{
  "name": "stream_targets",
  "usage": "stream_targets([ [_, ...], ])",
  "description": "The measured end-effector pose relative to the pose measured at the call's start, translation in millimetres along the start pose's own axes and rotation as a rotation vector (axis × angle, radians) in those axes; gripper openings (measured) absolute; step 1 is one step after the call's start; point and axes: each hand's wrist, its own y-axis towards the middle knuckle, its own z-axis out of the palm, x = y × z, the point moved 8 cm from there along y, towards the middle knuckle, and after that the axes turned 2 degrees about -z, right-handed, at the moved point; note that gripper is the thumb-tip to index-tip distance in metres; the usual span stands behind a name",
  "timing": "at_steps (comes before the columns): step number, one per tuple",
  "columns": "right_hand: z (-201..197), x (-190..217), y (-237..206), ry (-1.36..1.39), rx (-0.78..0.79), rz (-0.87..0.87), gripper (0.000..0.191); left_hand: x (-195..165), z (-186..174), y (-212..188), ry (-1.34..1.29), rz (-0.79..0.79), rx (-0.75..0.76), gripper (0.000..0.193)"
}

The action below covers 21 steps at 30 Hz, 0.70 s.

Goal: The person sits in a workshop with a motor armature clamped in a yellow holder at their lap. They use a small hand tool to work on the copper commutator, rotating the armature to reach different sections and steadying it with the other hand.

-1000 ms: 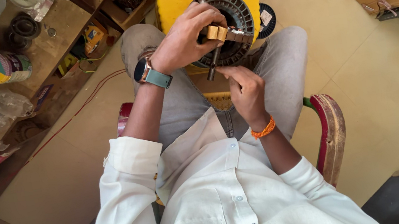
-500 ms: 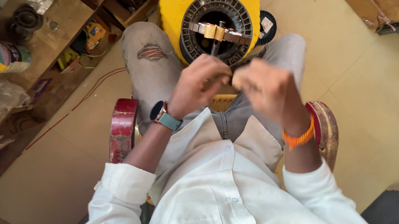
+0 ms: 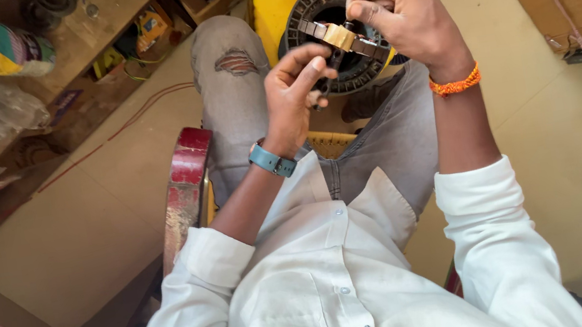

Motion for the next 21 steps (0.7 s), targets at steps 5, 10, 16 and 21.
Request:
stream_targets([
  [5,0,8,3,-0.127,0.008,-0.079,0.013,-9,2,-8,0.136,0.096,-0.066,0.025],
  [10,13,-10,25,-0.047,0.002,-0.062,0.013,-2,-2,-2,0.072,0.087,-0.226,0.019],
  [16,10,-36,-2,0.088,-0.020,0.045,0.013,-1,-3,-1,0.054,0.075,-0.201,0.015],
  [21,-7,-61,-13,0.095,-0.159,0.077,0.015,4,-2,-6,0.136,0.071,-0.203,0.015],
])
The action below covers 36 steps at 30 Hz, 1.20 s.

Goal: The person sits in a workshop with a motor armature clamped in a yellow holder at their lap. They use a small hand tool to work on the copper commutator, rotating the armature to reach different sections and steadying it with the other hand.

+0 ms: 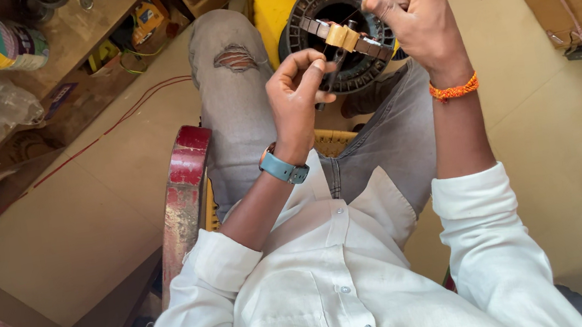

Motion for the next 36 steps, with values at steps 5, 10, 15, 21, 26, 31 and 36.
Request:
stream_targets([
  [5,-17,-40,-2,-0.158,-0.130,0.043,0.013,16,2,13,0.209,-0.115,-0.094,0.016],
  [10,-32,-62,-24,-0.076,-0.200,0.185,0.013,-23,15,8,0.451,0.203,-0.189,0.013],
  [15,-46,-43,-52,0.031,-0.259,0.256,0.012,-110,49,-35,0.905,1.064,0.033,0.035],
  [21,-51,15,-66,0.177,-0.088,0.314,0.014,-114,73,2,1.157,0.947,0.721,0.027],
  [26,-27,69,-73,0.074,0.078,0.141,0.014,-116,73,8,1.079,0.928,0.724,0.033],
  [31,16,90,-72,-0.012,0.033,-0.017,0.011,-112,70,13,1.030,0.919,0.738,0.034],
  [36,67,92,-90,-0.422,-0.074,-0.190,0.017,-110,70,16,1.008,0.844,0.811,0.037],
])
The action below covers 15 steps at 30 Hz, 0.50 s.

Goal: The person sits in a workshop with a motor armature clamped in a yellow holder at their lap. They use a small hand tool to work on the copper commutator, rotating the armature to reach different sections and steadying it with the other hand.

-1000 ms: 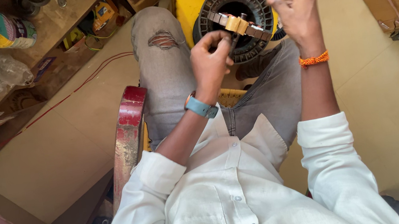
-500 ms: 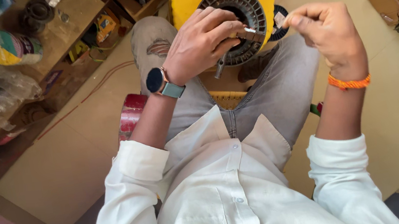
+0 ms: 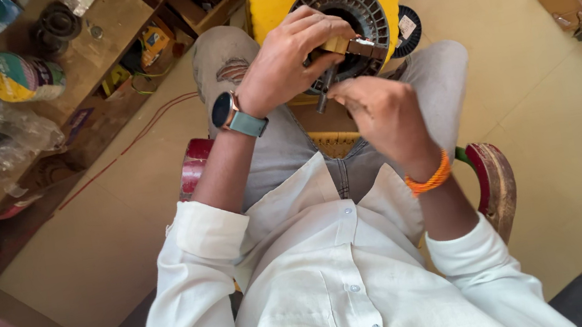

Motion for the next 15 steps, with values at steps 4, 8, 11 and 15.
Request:
stream_targets([
  [4,19,-5,-17,-0.145,-0.121,-0.034,0.028,-6,-9,0,-0.027,-0.005,0.014,0.048],
  [8,21,-23,-35,-0.085,-0.166,0.013,0.030,-38,-12,-14,0.176,0.107,-0.069,0.050],
  [11,22,-26,-54,-0.171,-0.159,0.001,0.014,-61,10,-31,0.231,0.185,0.021,0.043],
  [15,21,-37,-79,0.031,-0.036,0.119,0.007,-46,47,-38,0.172,0.080,0.297,0.029],
])
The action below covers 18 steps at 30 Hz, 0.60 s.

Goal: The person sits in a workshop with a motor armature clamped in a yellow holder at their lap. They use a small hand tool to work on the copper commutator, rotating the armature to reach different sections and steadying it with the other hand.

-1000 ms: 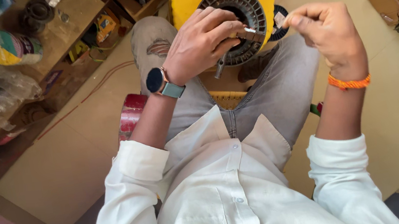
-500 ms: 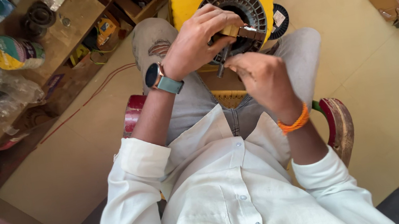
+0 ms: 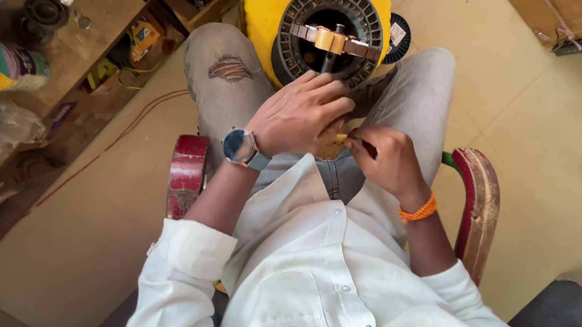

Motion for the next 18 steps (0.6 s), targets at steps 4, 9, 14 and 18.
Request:
stream_targets([
  [4,-34,0,8,-0.001,0.052,-0.025,0.010,6,12,1,0.038,-0.025,-0.047,0.019],
  [9,-80,29,56,-0.136,0.049,-0.205,0.007,15,2,-15,-0.359,-0.181,-0.362,0.015],
  [14,-83,58,127,-0.159,0.068,-0.512,0.006,57,9,-42,-0.950,-0.502,-0.737,0.010],
  [18,-58,45,177,-0.009,0.096,-0.560,0.006,81,26,-41,-1.270,-0.625,-0.941,0.012],
])
